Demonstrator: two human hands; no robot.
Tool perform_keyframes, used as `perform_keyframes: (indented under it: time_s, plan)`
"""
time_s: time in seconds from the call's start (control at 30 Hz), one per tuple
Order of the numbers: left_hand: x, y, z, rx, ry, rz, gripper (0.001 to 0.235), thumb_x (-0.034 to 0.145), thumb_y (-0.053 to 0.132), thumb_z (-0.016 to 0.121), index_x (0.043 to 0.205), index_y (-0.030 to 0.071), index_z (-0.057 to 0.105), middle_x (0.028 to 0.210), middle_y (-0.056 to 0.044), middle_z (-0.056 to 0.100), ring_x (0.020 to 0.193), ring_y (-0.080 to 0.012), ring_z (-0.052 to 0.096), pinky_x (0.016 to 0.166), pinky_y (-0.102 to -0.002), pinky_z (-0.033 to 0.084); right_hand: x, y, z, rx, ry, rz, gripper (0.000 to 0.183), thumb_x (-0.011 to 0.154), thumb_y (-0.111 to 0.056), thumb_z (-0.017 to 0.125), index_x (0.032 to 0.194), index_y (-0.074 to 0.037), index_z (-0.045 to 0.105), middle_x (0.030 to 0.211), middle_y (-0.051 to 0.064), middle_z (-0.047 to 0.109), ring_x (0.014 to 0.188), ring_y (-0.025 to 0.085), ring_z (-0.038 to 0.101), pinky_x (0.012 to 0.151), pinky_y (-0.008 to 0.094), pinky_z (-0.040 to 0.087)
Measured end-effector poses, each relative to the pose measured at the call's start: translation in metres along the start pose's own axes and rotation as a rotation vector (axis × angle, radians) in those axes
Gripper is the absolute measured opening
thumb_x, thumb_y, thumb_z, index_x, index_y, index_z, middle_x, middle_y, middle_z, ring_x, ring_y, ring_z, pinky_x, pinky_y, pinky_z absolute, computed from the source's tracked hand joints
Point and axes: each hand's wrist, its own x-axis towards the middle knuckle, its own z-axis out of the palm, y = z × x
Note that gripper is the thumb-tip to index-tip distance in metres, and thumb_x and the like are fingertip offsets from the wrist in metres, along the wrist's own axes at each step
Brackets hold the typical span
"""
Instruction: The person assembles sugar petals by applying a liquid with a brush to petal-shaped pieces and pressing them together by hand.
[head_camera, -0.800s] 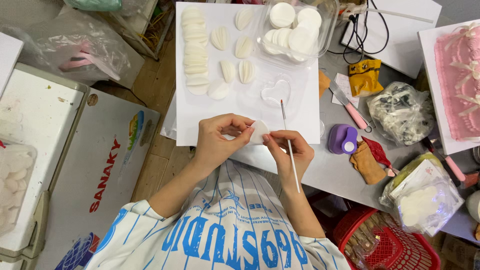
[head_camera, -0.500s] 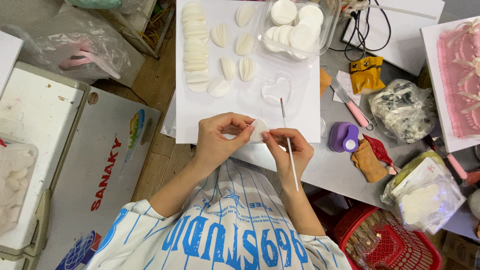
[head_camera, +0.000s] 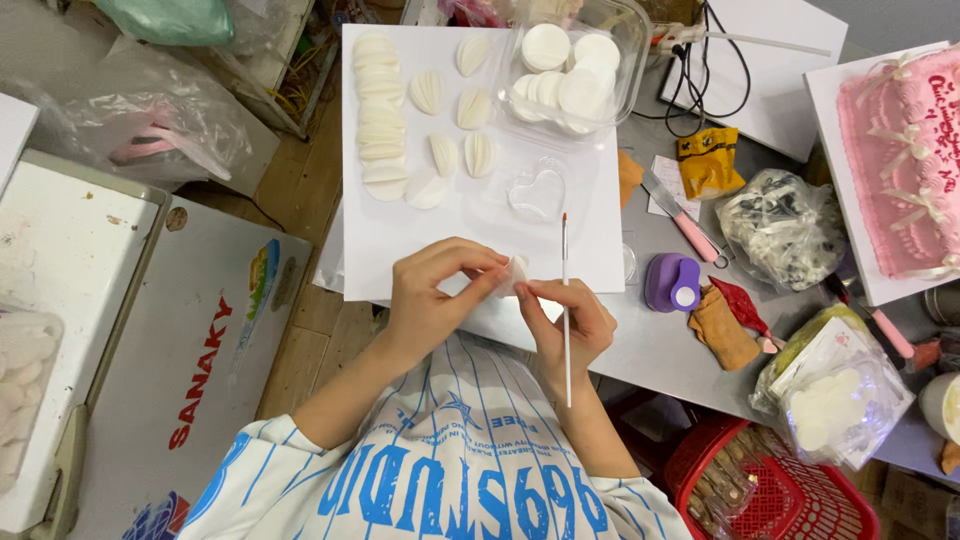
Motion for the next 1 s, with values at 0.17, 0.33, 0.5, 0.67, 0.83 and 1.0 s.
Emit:
perform_keyframes:
  time_s: [0.17,0.33,0.5,0.67,0.83,1.0]
  plan:
    - [0.007,-0.010,-0.006,-0.237,-0.120,-0.169,0.026,0.089,0.005,0.079,0.113,0.001,0.068,0.094,-0.008,0.080,0.087,-0.0113,0.077,0.076,-0.023,0.059,-0.001,0.005,-0.010,0.154,-0.050,-0.112,0.022,0.082,0.010,0.083,0.096,0.000,0.071,0.089,0.013,0.075,0.074,0.012,0.069,0.062,0.021,0.048]
    - [0.008,-0.014,-0.006,-0.281,-0.184,-0.225,0.027,0.084,0.004,0.084,0.105,0.002,0.067,0.088,-0.008,0.081,0.082,-0.0106,0.076,0.073,-0.023,0.056,-0.003,0.007,-0.014,0.218,-0.077,-0.097,0.021,0.081,0.010,0.082,0.095,0.000,0.071,0.089,0.014,0.075,0.074,0.013,0.070,0.062,0.021,0.048]
    - [0.003,-0.017,-0.005,-0.450,-0.249,-0.291,0.038,0.080,0.001,0.084,0.109,0.005,0.059,0.090,-0.007,0.076,0.086,-0.0112,0.074,0.080,-0.026,0.059,-0.008,0.008,-0.018,0.235,-0.111,-0.097,0.020,0.080,0.010,0.082,0.094,-0.001,0.072,0.089,0.012,0.076,0.071,0.011,0.068,0.060,0.020,0.047]
    - [0.000,-0.017,-0.007,-0.463,-0.237,-0.255,0.041,0.084,0.001,0.082,0.108,0.009,0.050,0.093,-0.006,0.075,0.085,-0.0102,0.073,0.079,-0.026,0.058,0.001,0.005,-0.018,0.220,-0.201,-0.107,0.018,0.082,0.006,0.083,0.095,-0.002,0.072,0.090,0.011,0.077,0.074,0.013,0.071,0.064,0.022,0.052]
    - [-0.008,-0.011,-0.006,-0.128,-0.250,-0.146,0.039,0.084,0.003,0.080,0.107,0.006,0.049,0.091,-0.004,0.077,0.081,-0.0100,0.074,0.078,-0.024,0.059,0.019,-0.003,-0.023,0.078,-0.295,-0.186,0.034,0.073,-0.006,0.088,0.102,0.000,0.071,0.088,0.006,0.069,0.075,0.016,0.066,0.066,0.026,0.052]
    - [-0.015,-0.009,0.001,0.166,-0.217,0.105,0.034,0.084,0.003,0.076,0.111,0.006,0.055,0.097,-0.007,0.073,0.087,-0.0166,0.076,0.076,-0.028,0.063,0.014,-0.006,-0.008,-0.120,-0.289,-0.245,0.022,0.081,-0.002,0.085,0.098,-0.003,0.072,0.088,0.007,0.070,0.074,0.013,0.069,0.063,0.025,0.054]
